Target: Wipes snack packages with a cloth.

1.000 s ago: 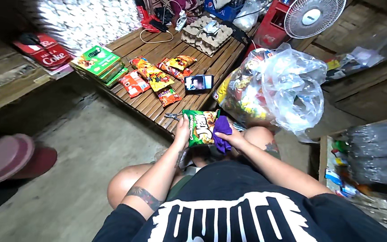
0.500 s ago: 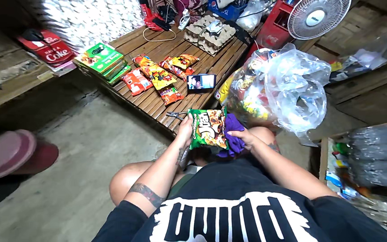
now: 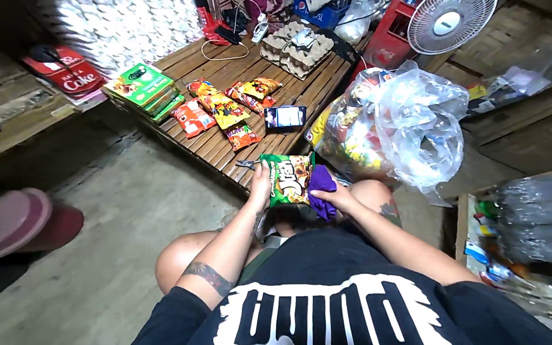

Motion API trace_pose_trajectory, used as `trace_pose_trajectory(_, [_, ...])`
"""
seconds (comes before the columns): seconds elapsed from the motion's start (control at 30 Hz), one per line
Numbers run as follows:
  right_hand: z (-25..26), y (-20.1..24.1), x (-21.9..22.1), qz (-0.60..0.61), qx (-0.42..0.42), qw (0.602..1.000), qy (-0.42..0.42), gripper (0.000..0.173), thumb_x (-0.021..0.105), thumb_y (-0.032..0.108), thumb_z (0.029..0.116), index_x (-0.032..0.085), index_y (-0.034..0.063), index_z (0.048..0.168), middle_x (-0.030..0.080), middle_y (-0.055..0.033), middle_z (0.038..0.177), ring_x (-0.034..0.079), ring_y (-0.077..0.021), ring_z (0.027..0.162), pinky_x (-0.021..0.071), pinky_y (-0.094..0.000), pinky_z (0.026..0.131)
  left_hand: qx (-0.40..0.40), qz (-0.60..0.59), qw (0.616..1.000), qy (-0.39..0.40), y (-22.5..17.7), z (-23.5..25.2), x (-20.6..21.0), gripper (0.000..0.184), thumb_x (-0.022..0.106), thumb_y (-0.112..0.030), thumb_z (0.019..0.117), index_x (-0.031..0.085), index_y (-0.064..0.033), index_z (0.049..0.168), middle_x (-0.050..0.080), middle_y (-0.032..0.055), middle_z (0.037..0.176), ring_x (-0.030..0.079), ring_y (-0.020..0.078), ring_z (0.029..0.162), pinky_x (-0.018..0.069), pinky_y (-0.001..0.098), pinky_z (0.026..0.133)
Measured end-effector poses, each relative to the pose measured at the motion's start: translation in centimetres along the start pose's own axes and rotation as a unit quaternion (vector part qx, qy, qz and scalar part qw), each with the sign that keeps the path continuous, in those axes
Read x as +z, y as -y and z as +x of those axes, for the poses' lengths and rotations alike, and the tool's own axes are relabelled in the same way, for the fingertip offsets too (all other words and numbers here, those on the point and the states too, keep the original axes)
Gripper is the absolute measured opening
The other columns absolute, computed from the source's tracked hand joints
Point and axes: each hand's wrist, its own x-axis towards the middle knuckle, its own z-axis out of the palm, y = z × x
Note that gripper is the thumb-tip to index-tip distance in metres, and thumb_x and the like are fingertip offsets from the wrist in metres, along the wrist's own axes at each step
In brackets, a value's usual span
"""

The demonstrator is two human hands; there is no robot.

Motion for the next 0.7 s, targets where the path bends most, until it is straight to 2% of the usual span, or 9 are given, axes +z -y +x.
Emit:
trace_pose_trajectory(0.13, [-0.3, 0.4, -0.3, 0.022, 0.018, 1.000, 0.013, 0.070, 0.080, 0.012, 0.0847, 0.044, -0.0022, 0.143, 0.066, -0.0125, 0.121, 0.068, -0.0121, 0.106, 0.0574, -0.0290, 0.094, -0.017, -0.053, 0.998, 0.007, 0.3, 0.0, -0.1, 0.049, 0.029, -0.038, 0.1122, 0.051, -0.0049, 0.140, 0.067, 0.0164, 0.111, 0.068, 0.0205, 0.097, 0.0579, 0.0402, 0.086])
trace_pose_trajectory(0.27, [-1.2, 2.5, -0.5, 0.091, 0.022, 0.996, 0.016, 0.036, 0.072, 0.004, 0.0872, 0.057, 0.0001, 0.120, 0.072, -0.0050, 0.096, 0.071, -0.0102, 0.087, 0.0607, -0.0282, 0.081, -0.061, -0.096, 0.993, 0.011, 0.0, 0.0, 0.1, 0.052, 0.029, -0.041, 0.1117, 0.045, -0.0063, 0.147, 0.065, 0.0180, 0.122, 0.066, 0.0227, 0.106, 0.0559, 0.0419, 0.092])
trace_pose_trajectory(0.4, [-1.8, 4.0, -0.6, 0.133, 0.020, 0.991, 0.025, 0.029, 0.068, 0.003, 0.0866, 0.058, 0.0029, 0.114, 0.072, -0.0029, 0.089, 0.071, -0.0098, 0.081, 0.0610, -0.0275, 0.078, -0.081, -0.042, 0.996, 0.023, 0.0, 0.2, 0.2, 0.055, 0.028, -0.045, 0.1110, 0.040, -0.0114, 0.153, 0.061, 0.0193, 0.130, 0.064, 0.0246, 0.112, 0.0541, 0.0438, 0.095])
trace_pose_trajectory(0.47, [-1.7, 4.3, -0.9, 0.148, 0.013, 0.989, 0.008, 0.026, 0.067, 0.003, 0.0867, 0.059, 0.0025, 0.111, 0.072, -0.0036, 0.087, 0.071, -0.0105, 0.079, 0.0612, -0.0278, 0.076, -0.091, -0.004, 0.996, 0.023, 0.2, 0.5, 0.1, 0.052, 0.030, -0.047, 0.1107, 0.040, -0.0179, 0.153, 0.061, 0.0187, 0.127, 0.064, 0.0267, 0.105, 0.0548, 0.0439, 0.084])
trace_pose_trajectory(0.5, [-1.6, 4.5, -1.2, 0.144, 0.004, 0.990, -0.004, 0.027, 0.067, 0.002, 0.0871, 0.059, 0.0019, 0.113, 0.072, -0.0040, 0.088, 0.071, -0.0106, 0.080, 0.0612, -0.0279, 0.077, -0.087, 0.002, 0.996, 0.030, 0.4, 0.7, -0.1, 0.051, 0.033, -0.045, 0.1112, 0.037, -0.0183, 0.155, 0.059, 0.0192, 0.132, 0.064, 0.0294, 0.109, 0.0551, 0.0461, 0.085])
trace_pose_trajectory(0.57, [-1.4, 4.7, -1.9, 0.103, -0.017, 0.994, -0.033, 0.037, 0.069, 0.002, 0.0874, 0.056, -0.0006, 0.122, 0.071, -0.0062, 0.094, 0.071, -0.0107, 0.084, 0.0609, -0.0282, 0.080, -0.055, 0.021, 0.997, 0.052, 0.7, 0.8, -0.3, 0.053, 0.038, -0.037, 0.1115, 0.029, -0.0134, 0.158, 0.051, 0.0196, 0.147, 0.059, 0.0329, 0.123, 0.0529, 0.0503, 0.095])
trace_pose_trajectory(0.63, [-0.9, 4.6, -2.5, 0.015, -0.034, 0.998, -0.057, 0.056, 0.074, 0.007, 0.0862, 0.050, -0.0012, 0.136, 0.068, -0.0101, 0.108, 0.069, -0.0107, 0.094, 0.0588, -0.0284, 0.086, -0.018, 0.051, 0.995, 0.087, 0.8, 0.4, -0.1, 0.052, 0.041, -0.033, 0.1107, 0.033, -0.0086, 0.156, 0.049, 0.0194, 0.149, 0.059, 0.0318, 0.125, 0.0535, 0.0494, 0.097])
trace_pose_trajectory(0.7, [-0.5, 4.2, -2.7, -0.098, -0.048, 0.992, -0.060, 0.072, 0.077, 0.016, 0.0840, 0.044, -0.0001, 0.146, 0.065, -0.0150, 0.124, 0.065, -0.0139, 0.110, 0.0542, -0.0317, 0.098, -0.028, 0.049, 0.986, 0.160, 0.2, -0.8, 0.6, 0.049, 0.040, -0.032, 0.1107, 0.039, -0.0096, 0.154, 0.049, 0.0168, 0.150, 0.059, 0.0284, 0.126, 0.0549, 0.0458, 0.096])
